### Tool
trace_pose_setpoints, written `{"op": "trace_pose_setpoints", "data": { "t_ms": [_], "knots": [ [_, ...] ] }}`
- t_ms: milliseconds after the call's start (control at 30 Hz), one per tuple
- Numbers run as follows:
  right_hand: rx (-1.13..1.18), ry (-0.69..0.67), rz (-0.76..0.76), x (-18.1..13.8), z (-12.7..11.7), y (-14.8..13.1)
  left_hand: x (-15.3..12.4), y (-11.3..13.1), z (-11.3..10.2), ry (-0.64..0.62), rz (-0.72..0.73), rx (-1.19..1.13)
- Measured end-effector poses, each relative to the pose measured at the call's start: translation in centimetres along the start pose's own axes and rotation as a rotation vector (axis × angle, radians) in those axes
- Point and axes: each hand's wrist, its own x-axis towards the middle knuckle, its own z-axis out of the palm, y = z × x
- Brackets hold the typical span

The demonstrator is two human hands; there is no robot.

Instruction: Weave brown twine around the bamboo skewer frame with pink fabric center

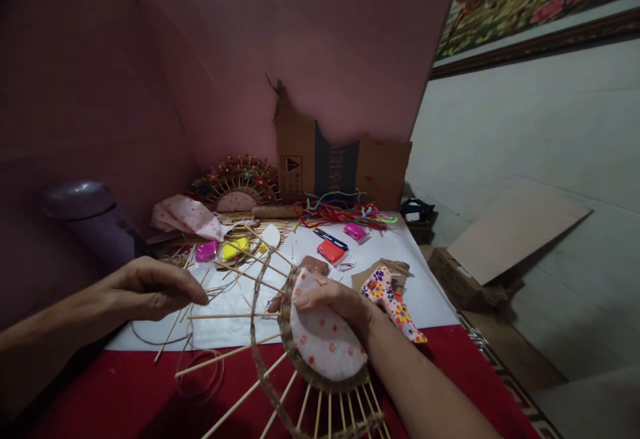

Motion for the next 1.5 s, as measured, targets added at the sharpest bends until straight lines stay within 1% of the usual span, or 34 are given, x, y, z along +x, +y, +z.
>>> {"op": "trace_pose_setpoints", "data": {
  "t_ms": [33,67,100,167,233,300,400,467,567,700,833,967,1033,1167,1300,1400,1500],
  "knots": [
    [0.005,-0.015,-0.003,0.1,-0.1,0.0,0.0,-0.4,0.5,-0.108,-0.112,-0.177],
    [0.01,-0.025,-0.005,0.1,-0.2,0.1,0.0,-0.6,1.1,-0.168,-0.197,-0.323],
    [0.014,-0.029,-0.005,0.2,-0.4,0.2,0.0,-0.8,1.7,-0.201,-0.266,-0.437],
    [0.018,-0.016,0.001,0.2,-0.5,0.4,-0.2,-0.9,2.9,-0.224,-0.345,-0.537],
    [0.026,0.018,0.005,0.2,-0.6,0.5,-0.4,-0.8,4.0,-0.203,-0.372,-0.587],
    [0.041,0.049,-0.012,0.1,-0.5,0.6,-0.5,-0.6,4.8,-0.161,-0.366,-0.633],
    [0.057,0.024,-0.033,0.1,-0.2,0.5,-0.7,-0.2,5.6,-0.061,-0.339,-0.674],
    [0.054,0.007,-0.031,0.1,-0.1,0.4,-0.8,0.1,6.0,0.002,-0.357,-0.665],
    [0.044,0.048,-0.035,0.2,-0.1,0.5,-1.2,0.6,6.2,0.031,-0.404,-0.628],
    [0.047,0.072,-0.028,0.3,-0.2,0.6,-1.9,0.8,6.1,0.045,-0.393,-0.538],
    [0.054,0.076,-0.032,0.4,0.1,0.2,-2.6,0.6,5.8,0.081,-0.305,-0.46],
    [0.035,0.072,-0.001,0.4,0.2,-0.2,-2.8,0.7,5.1,0.03,-0.257,-0.331],
    [0.019,0.082,0.012,0.5,0.1,-0.2,-2.5,1.1,4.5,0.003,-0.223,-0.222],
    [-0.007,0.091,0.03,0.6,0.1,-0.4,-1.5,2.2,3.3,-0.062,-0.076,0.043],
    [-0.016,0.095,0.039,0.7,0.1,-0.5,-0.8,3.4,2.4,-0.085,0.011,0.194],
    [-0.022,0.116,0.029,0.7,0.1,-0.4,-0.8,4.1,2.7,-0.06,0.02,0.313],
    [-0.028,0.136,0.003,0.7,0.4,-0.3,-1.2,4.3,4.0,0.013,0.045,0.42]
  ]
}}
